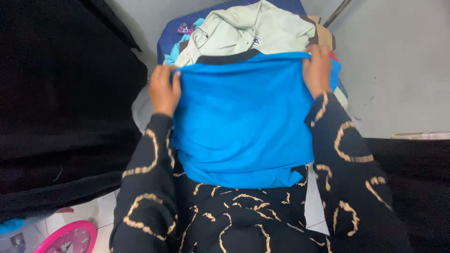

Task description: The person folds a blue long-sleeved shirt on their lap, smoothing it out and folding the sleeves and body. They then place a black hanger inside the shirt's collar and button the placket.

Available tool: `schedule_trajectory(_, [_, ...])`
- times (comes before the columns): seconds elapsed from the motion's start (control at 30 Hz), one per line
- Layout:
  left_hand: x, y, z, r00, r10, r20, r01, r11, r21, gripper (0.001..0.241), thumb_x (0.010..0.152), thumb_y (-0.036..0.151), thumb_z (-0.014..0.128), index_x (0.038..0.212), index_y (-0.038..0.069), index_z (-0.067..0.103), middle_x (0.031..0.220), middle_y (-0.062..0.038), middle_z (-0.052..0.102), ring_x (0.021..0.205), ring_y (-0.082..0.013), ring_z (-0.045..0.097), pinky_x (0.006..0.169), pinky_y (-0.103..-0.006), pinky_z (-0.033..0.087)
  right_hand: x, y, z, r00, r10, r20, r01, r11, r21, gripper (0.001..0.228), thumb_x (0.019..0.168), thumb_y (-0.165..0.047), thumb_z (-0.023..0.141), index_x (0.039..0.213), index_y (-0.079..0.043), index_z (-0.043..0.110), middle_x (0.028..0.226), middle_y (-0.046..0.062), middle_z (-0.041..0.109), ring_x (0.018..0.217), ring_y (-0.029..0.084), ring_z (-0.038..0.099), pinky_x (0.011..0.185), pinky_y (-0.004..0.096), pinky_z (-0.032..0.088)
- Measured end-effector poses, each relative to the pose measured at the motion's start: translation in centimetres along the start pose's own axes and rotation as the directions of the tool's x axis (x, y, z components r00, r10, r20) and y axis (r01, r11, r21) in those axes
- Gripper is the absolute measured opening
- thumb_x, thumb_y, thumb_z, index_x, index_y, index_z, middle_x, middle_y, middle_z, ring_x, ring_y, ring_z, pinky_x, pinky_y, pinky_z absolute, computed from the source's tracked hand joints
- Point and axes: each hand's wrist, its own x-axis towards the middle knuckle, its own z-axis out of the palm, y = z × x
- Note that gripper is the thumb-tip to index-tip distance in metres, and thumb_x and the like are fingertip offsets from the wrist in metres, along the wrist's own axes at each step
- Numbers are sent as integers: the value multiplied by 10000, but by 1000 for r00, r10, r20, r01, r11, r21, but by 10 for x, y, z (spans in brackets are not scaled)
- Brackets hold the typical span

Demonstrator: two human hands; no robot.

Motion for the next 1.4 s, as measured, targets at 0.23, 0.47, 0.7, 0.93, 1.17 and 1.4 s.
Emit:
schedule_trajectory(0.23, [-115,-33,-26,920,308,242,-342,933,115,146,903,206,738,1037,154,716,930,-28,650,908,-251,656,784,-378,535,-110,38,-49,983,-161,91,174,972,-158,318,835,33,680,1112,-118,641,1092,103,492,957,402,678,723,499,586])
schedule_trajectory(0.47, [-126,-23,-34,973,45,226,-20,993,-112,124,910,181,699,1024,179,747,977,-28,744,956,-253,705,897,-382,533,-127,58,-50,1000,0,31,2,997,-74,221,909,-44,652,1087,-175,666,1109,52,557,954,319,636,809,416,532])
schedule_trajectory(0.7, [-98,-41,-1,951,-273,147,285,956,-68,433,959,120,707,1348,16,549,1320,-333,484,1327,-533,416,1095,-621,293,-74,65,-34,927,365,90,-376,904,202,470,1138,-207,542,1405,167,439,1339,478,481,1238,637,451,1026,670,377])
schedule_trajectory(0.93, [-115,-64,12,898,-292,328,332,941,-70,276,903,123,721,1166,46,695,1041,-229,650,1046,-459,622,942,-520,469,-75,152,-1,820,531,212,-572,760,309,173,995,-201,603,1120,-102,671,1011,143,641,978,320,613,866,442,448])
schedule_trajectory(1.17, [-120,-45,-13,897,-355,262,367,930,3,241,911,157,679,1112,24,667,1116,-173,611,1023,-332,585,936,-413,470,-100,165,-51,723,685,-85,-374,493,785,256,854,63,437,1019,-121,502,970,24,524,808,115,507,693,249,450])
schedule_trajectory(1.4, [-155,-77,-28,788,-582,202,562,813,149,262,907,255,740,1050,39,701,1051,-155,611,903,-272,600,793,-353,508,-111,159,-42,903,288,-318,-246,955,168,290,828,132,551,1086,4,583,1054,157,623,958,287,610,883,376,508])
